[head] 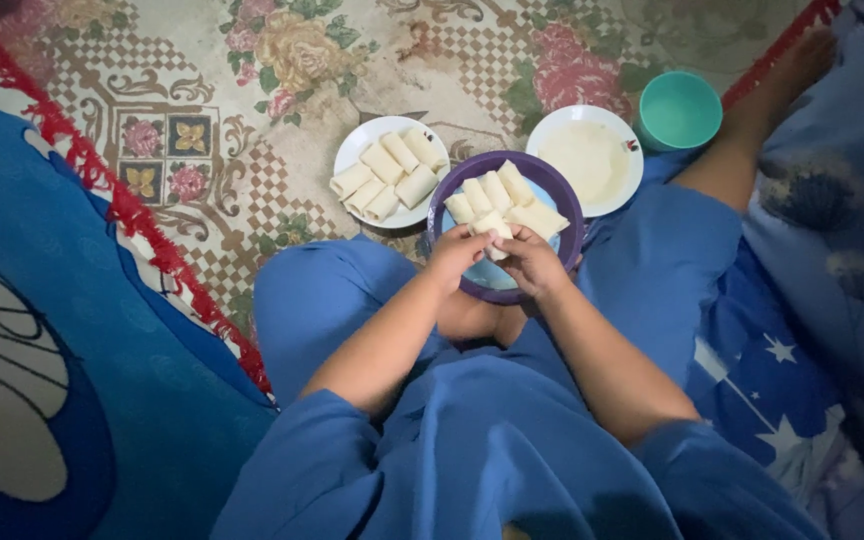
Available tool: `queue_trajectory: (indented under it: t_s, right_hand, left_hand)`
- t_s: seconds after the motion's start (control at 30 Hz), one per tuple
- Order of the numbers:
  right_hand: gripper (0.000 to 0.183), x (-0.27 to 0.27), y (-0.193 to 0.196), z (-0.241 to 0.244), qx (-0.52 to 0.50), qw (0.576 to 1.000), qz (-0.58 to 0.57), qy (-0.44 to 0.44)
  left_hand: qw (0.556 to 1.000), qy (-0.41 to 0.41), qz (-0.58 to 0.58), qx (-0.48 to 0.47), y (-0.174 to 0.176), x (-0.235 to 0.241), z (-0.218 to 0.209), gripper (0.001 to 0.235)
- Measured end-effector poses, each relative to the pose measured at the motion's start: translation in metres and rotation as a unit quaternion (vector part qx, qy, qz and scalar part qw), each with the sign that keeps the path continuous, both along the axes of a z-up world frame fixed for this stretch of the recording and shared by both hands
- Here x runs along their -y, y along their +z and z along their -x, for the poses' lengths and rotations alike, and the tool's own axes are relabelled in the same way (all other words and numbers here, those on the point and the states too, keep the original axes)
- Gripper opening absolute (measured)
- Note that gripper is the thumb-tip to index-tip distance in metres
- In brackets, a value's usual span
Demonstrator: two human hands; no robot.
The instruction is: A person sitting on the floor is preparing pastries by picking up wrappers or pre-rolled pieces, dipping them in a liquid, and placing them in a bowl.
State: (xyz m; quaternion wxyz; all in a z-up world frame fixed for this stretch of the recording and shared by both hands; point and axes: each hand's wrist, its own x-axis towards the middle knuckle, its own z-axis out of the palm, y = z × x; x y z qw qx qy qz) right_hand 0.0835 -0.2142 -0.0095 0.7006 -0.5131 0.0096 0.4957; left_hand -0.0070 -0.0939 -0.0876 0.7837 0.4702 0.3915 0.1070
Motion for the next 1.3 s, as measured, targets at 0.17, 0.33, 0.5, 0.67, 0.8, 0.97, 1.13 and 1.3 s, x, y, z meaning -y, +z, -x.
queue_trajectory:
  t_s: [0.17, 0.33, 0.5, 0.67, 0.8, 0.97, 1.13, 1.3]
  right_hand:
    - [0.031, -0.008, -0.016, 0.002, 0.025, 0.999, 0.03, -0.001]
    - [0.028, -0.02, -0.025, 0.001, 0.046, 0.998, 0.05, -0.012]
    - [0.048, -0.041, -0.033, -0.012, 0.098, 0.994, 0.055, 0.015]
    - [0.047, -0.085, -0.011, -0.007, 0.131, 0.988, 0.066, 0.052]
    - [0.045, -0.131, 0.002, -0.012, 0.155, 0.985, 0.043, 0.068]
    - [0.048, -0.186, -0.003, -0.021, 0.187, 0.978, 0.029, 0.09]
    - [0.047, -0.23, -0.057, -0.031, 0.232, 0.962, 0.062, 0.128]
    - [0.05, -0.263, -0.147, -0.053, 0.253, 0.944, 0.145, 0.153]
  left_hand:
    - [0.999, 0.003, -0.014, -0.043, 0.016, -0.003, 0.003, 0.045]
    - [0.996, -0.014, -0.058, -0.062, 0.032, -0.018, 0.009, 0.038]
    - [0.994, -0.027, -0.069, -0.083, 0.032, -0.048, 0.003, 0.036]
    - [0.988, -0.027, -0.109, -0.104, 0.059, -0.093, 0.004, 0.043]
    - [0.989, 0.048, -0.114, -0.08, 0.078, -0.135, 0.004, 0.049]
    - [0.991, 0.1, -0.059, -0.07, 0.063, -0.19, 0.006, 0.057]
    - [0.986, 0.147, 0.069, -0.045, 0.031, -0.216, 0.012, 0.046]
    - [0.972, 0.161, 0.17, -0.038, -0.001, -0.229, 0.005, 0.05]
